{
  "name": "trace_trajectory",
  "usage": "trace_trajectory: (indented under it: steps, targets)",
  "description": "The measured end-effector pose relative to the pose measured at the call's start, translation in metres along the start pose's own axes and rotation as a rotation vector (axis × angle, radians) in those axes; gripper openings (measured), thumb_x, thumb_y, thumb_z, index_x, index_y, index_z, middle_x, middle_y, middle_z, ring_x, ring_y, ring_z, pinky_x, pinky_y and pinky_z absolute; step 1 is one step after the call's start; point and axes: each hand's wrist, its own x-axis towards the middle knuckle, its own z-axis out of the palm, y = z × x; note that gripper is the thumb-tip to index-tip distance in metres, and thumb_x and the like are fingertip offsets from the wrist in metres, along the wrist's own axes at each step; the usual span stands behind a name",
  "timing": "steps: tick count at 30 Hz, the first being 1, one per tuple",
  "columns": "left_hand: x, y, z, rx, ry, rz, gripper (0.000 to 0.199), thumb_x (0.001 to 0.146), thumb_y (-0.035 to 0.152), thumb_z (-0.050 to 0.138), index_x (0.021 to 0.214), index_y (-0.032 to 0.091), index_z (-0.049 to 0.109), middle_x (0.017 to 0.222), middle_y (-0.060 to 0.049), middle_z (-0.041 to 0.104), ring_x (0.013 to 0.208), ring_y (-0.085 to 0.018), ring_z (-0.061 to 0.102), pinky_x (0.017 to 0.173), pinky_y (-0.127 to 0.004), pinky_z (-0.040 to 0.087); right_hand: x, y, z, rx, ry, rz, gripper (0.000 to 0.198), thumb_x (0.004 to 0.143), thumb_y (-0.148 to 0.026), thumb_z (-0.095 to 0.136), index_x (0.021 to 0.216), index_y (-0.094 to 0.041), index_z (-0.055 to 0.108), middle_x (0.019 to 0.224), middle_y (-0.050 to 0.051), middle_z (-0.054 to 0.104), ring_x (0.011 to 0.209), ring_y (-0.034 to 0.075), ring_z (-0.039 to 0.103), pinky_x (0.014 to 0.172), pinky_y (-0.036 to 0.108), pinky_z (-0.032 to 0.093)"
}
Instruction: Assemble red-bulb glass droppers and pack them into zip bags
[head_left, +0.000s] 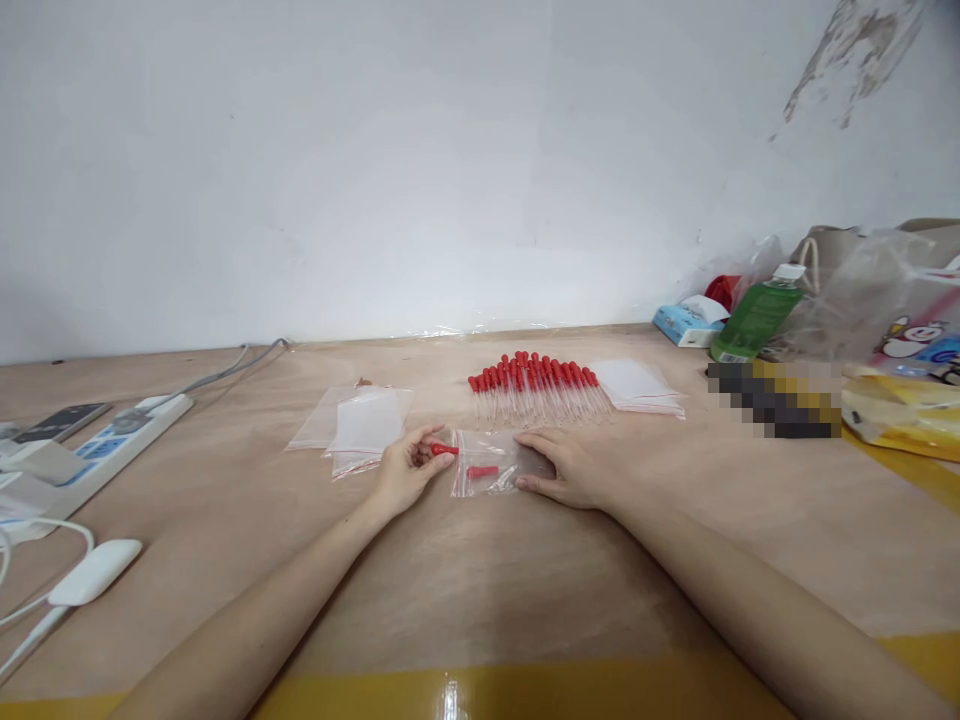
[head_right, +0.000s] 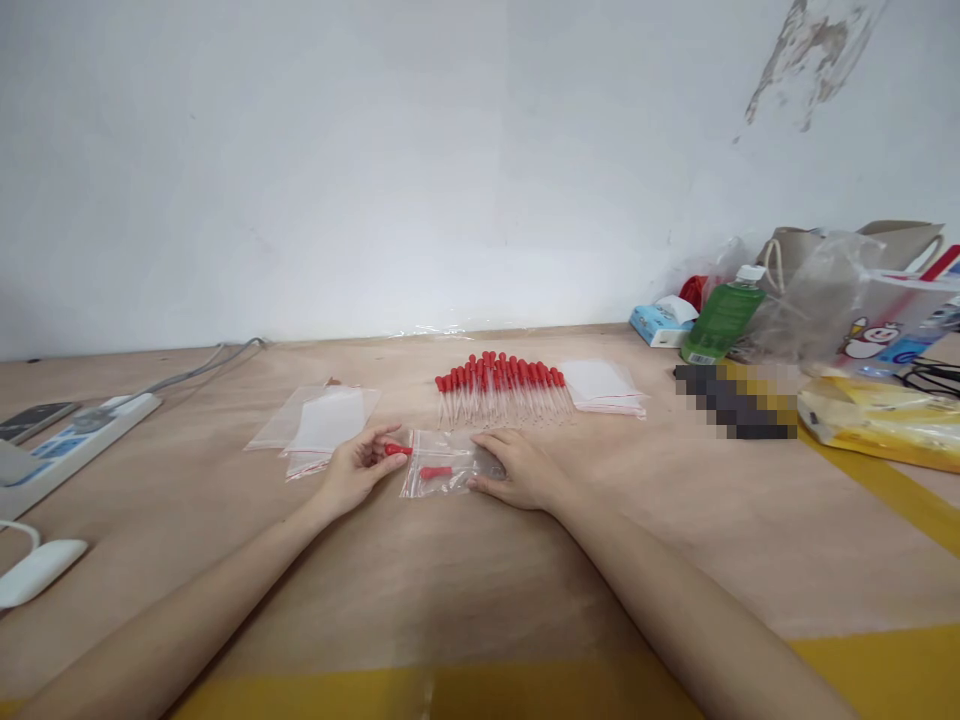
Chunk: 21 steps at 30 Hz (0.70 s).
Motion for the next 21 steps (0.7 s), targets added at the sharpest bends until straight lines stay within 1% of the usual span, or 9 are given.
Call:
trace_trajectory:
  steps: [2,5,7,10,13,15,17,21]
  targets:
    - [0.0,0.002,0.0,-0.026,-0.016,0.005,0.046,0.067,0.032,0.063,0.109,0.016,0.052,0.085,-0.005,0.065,0.078,-0.016,0.06,0.074,-0.031,0.046,0.001,0.0,0.001,0.009,-0.004,-0.002,0.058,0.075,-0.053,0.052,0.123,-0.021,0.046,0.12,0.01,0.051,0.109,0.025,0.047,0.091,0.041,0.038]
    - [-0.002,0.008,-0.002,-0.044,-0.04,-0.007,0.032,0.07,0.032,0.059,0.097,0.015,0.053,0.09,-0.007,0.065,0.085,-0.017,0.06,0.08,-0.033,0.044,0.001,0.0,0.001,0.021,0.0,-0.007,0.058,0.075,-0.053,0.051,0.123,-0.019,0.045,0.12,0.011,0.05,0.11,0.024,0.046,0.091,0.04,0.039]
    - [-0.003,0.011,-0.004,-0.061,-0.033,-0.019,0.028,0.07,0.033,0.059,0.09,0.016,0.05,0.086,-0.006,0.065,0.082,-0.016,0.06,0.077,-0.032,0.044,0.0,0.0,0.001,0.016,-0.004,-0.009,0.059,0.075,-0.053,0.051,0.122,-0.018,0.046,0.12,0.012,0.05,0.11,0.024,0.046,0.092,0.04,0.038]
    - [-0.003,0.011,-0.002,-0.012,0.008,-0.013,0.026,0.069,0.033,0.061,0.083,0.017,0.047,0.07,0.0,0.063,0.065,-0.013,0.058,0.065,-0.026,0.043,0.0,-0.001,-0.001,0.003,-0.012,-0.002,0.058,0.075,-0.054,0.051,0.122,-0.019,0.046,0.12,0.011,0.051,0.109,0.025,0.047,0.091,0.041,0.038]
    - [-0.003,0.007,0.003,0.058,-0.021,0.003,0.026,0.069,0.036,0.062,0.079,0.017,0.048,0.057,0.004,0.057,0.052,-0.01,0.051,0.055,-0.022,0.038,0.001,-0.002,-0.001,0.003,-0.012,-0.003,0.057,0.075,-0.053,0.052,0.122,-0.02,0.046,0.12,0.011,0.051,0.109,0.025,0.047,0.091,0.041,0.038]
    - [-0.002,0.006,0.006,0.069,-0.069,0.009,0.027,0.068,0.038,0.064,0.079,0.017,0.05,0.055,0.005,0.056,0.049,-0.009,0.048,0.052,-0.021,0.036,0.001,-0.002,-0.001,0.012,-0.005,-0.011,0.057,0.075,-0.052,0.053,0.122,-0.021,0.046,0.119,0.01,0.052,0.108,0.025,0.047,0.091,0.041,0.038]
    - [-0.001,0.005,0.006,0.075,-0.092,0.013,0.027,0.068,0.038,0.064,0.079,0.017,0.051,0.057,0.004,0.059,0.049,-0.009,0.048,0.051,-0.021,0.036,0.001,-0.002,0.0,0.017,-0.002,-0.013,0.058,0.075,-0.053,0.052,0.122,-0.021,0.045,0.119,0.01,0.052,0.108,0.025,0.048,0.092,0.042,0.038]
    - [0.002,0.005,0.003,0.106,-0.117,-0.009,0.024,0.069,0.038,0.061,0.079,0.017,0.058,0.067,0.0,0.065,0.055,-0.012,0.054,0.056,-0.023,0.04,0.001,0.0,-0.003,0.023,-0.026,0.013,0.061,0.074,-0.053,0.053,0.124,-0.019,0.044,0.121,0.011,0.05,0.11,0.025,0.046,0.093,0.042,0.037]
